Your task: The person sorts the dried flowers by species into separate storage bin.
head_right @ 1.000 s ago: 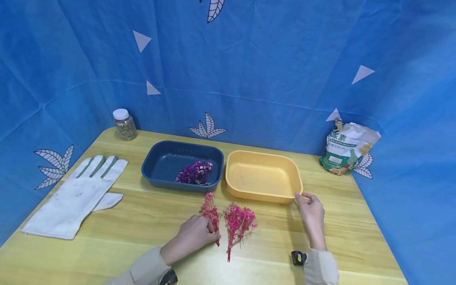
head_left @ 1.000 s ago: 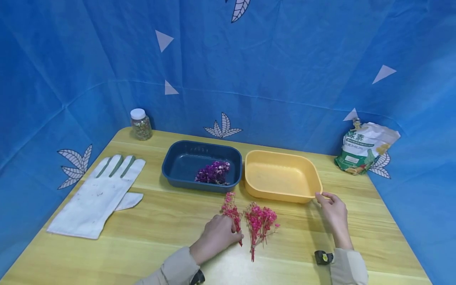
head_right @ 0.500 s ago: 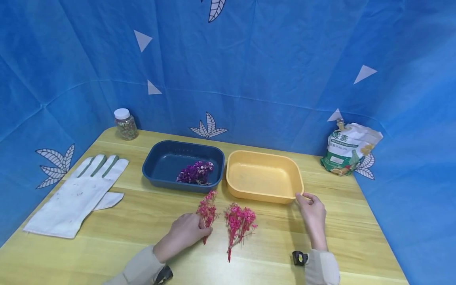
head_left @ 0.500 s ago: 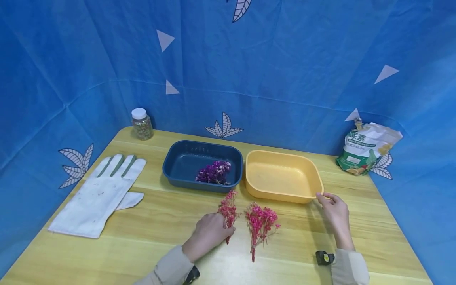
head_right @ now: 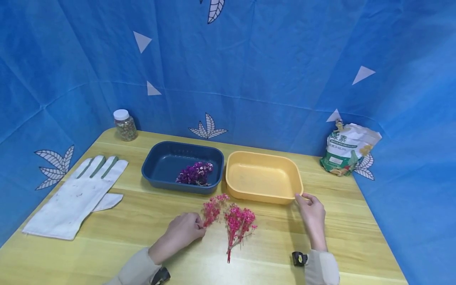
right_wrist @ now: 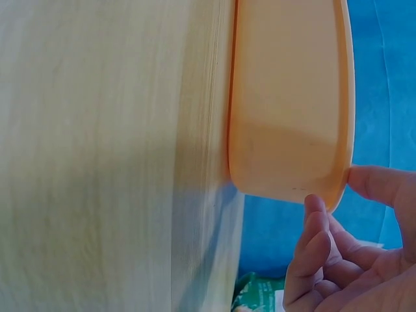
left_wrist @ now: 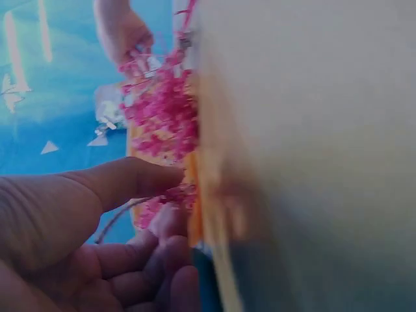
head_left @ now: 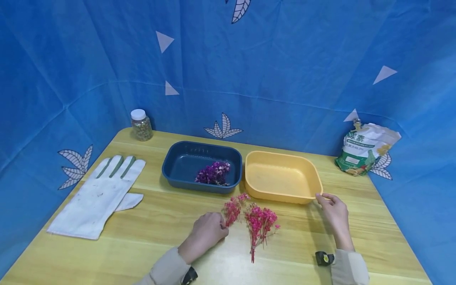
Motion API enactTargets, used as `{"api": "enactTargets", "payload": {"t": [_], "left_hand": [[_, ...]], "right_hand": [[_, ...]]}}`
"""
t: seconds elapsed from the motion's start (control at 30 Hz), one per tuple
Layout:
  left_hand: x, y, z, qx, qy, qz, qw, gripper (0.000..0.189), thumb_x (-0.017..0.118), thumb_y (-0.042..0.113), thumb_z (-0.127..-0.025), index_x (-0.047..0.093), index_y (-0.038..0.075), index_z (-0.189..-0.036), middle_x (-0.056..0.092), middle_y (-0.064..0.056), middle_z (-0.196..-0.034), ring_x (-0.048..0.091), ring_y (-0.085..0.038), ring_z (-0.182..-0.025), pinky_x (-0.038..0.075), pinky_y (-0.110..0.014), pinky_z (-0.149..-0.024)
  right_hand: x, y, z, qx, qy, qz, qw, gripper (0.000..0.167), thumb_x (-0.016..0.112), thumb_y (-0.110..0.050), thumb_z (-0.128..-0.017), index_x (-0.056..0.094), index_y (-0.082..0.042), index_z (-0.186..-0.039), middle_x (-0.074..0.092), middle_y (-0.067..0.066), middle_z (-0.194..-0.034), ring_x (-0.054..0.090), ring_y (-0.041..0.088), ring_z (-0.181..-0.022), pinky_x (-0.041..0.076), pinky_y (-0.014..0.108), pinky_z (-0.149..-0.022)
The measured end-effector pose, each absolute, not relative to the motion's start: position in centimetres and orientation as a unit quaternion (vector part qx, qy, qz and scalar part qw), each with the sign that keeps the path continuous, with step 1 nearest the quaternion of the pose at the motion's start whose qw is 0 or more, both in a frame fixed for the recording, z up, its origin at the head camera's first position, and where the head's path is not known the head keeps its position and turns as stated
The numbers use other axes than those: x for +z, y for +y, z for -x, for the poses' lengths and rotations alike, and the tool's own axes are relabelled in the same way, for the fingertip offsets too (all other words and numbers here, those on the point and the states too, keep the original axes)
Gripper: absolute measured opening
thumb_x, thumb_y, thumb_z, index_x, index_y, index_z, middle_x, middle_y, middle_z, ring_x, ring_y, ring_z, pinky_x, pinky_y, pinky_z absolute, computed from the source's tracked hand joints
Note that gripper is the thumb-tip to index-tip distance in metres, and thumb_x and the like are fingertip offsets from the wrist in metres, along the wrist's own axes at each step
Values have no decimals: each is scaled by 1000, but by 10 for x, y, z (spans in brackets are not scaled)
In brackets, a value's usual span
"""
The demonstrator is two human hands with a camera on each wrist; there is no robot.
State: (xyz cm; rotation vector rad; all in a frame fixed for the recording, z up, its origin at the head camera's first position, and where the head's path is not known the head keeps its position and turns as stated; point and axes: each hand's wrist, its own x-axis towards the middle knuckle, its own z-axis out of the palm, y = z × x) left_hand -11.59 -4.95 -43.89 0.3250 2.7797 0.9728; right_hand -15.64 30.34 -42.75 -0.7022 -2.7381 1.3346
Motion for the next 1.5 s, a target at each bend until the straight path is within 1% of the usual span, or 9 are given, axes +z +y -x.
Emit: {"api": "enactTargets", "payload": {"t": [0.1, 0.17, 0.43, 0.63, 0.73, 0.93, 1.13, 1.33, 1.5], "left_hand": [[-431, -52, 117, 346, 929, -115, 63, 14, 71, 14, -77, 62, 13, -67, 56, 8, -62, 49, -7, -56, 39, -25, -51], [-425, -54, 118, 362, 923, -127, 41, 8, 72, 16, -79, 67, 11, -77, 63, 7, -67, 54, -6, -59, 43, -24, -53], [-412, -53, 127, 412, 894, -172, -37, 9, 72, 16, -83, 70, 9, -87, 67, 3, -77, 56, -4, -64, 46, -20, -62], [-407, -49, 137, 413, 890, -183, -61, 10, 71, 20, -85, 71, 10, -88, 66, 4, -78, 56, -5, -65, 46, -20, -62], [-403, -45, 146, 412, 890, -185, -62, 11, 70, 21, -85, 71, 11, -89, 67, 3, -79, 57, -6, -67, 47, -21, -63], [-403, -32, 164, 405, 893, -193, -43, 14, 68, 22, -88, 71, 9, -92, 68, -1, -84, 61, -11, -74, 49, -24, -69], [-405, -9, 187, 400, 894, -201, -13, 17, 68, 23, -89, 71, 8, -95, 69, -2, -85, 62, -11, -74, 49, -21, -67], [-408, 16, 208, 393, 899, -194, 20, 16, 67, 23, -89, 72, 9, -95, 67, 3, -76, 56, -5, -61, 45, -18, -57], [-411, 31, 218, 370, 909, -187, 30, 17, 66, 25, -90, 72, 11, -97, 60, 7, -68, 47, -5, -54, 39, -19, -50]], "right_hand": [[-427, 303, 156, 432, -874, 221, 3, 68, 49, -50, -94, 45, 6, -134, 62, 24, -116, 57, 35, -103, 42, 27, -70], [-426, 303, 156, 434, -874, 221, 4, 67, 49, -49, -95, 45, 5, -134, 62, 24, -116, 57, 34, -104, 42, 29, -72], [-425, 302, 154, 433, -874, 221, 5, 69, 50, -51, -94, 46, 5, -134, 63, 23, -115, 57, 30, -100, 42, 28, -72], [-426, 302, 153, 439, -870, 224, 7, 69, 50, -50, -94, 45, 6, -134, 63, 23, -116, 56, 33, -103, 42, 30, -73], [-427, 301, 154, 438, -869, 229, 15, 66, 51, -48, -94, 47, 6, -133, 65, 21, -113, 57, 29, -99, 42, 28, -72], [-428, 300, 155, 436, -868, 238, 20, 62, 53, -46, -94, 49, 4, -131, 69, 13, -103, 57, 14, -84, 42, 25, -68], [-427, 301, 154, 438, -865, 244, 27, 62, 53, -46, -94, 49, 4, -132, 69, 12, -103, 58, 14, -84, 43, 23, -68], [-428, 300, 153, 443, -863, 243, 24, 62, 52, -45, -94, 49, 4, -132, 68, 15, -107, 57, 14, -85, 42, 25, -70], [-429, 300, 154, 446, -861, 244, 27, 62, 53, -46, -94, 49, 4, -131, 69, 12, -103, 57, 10, -81, 42, 24, -68]]}}
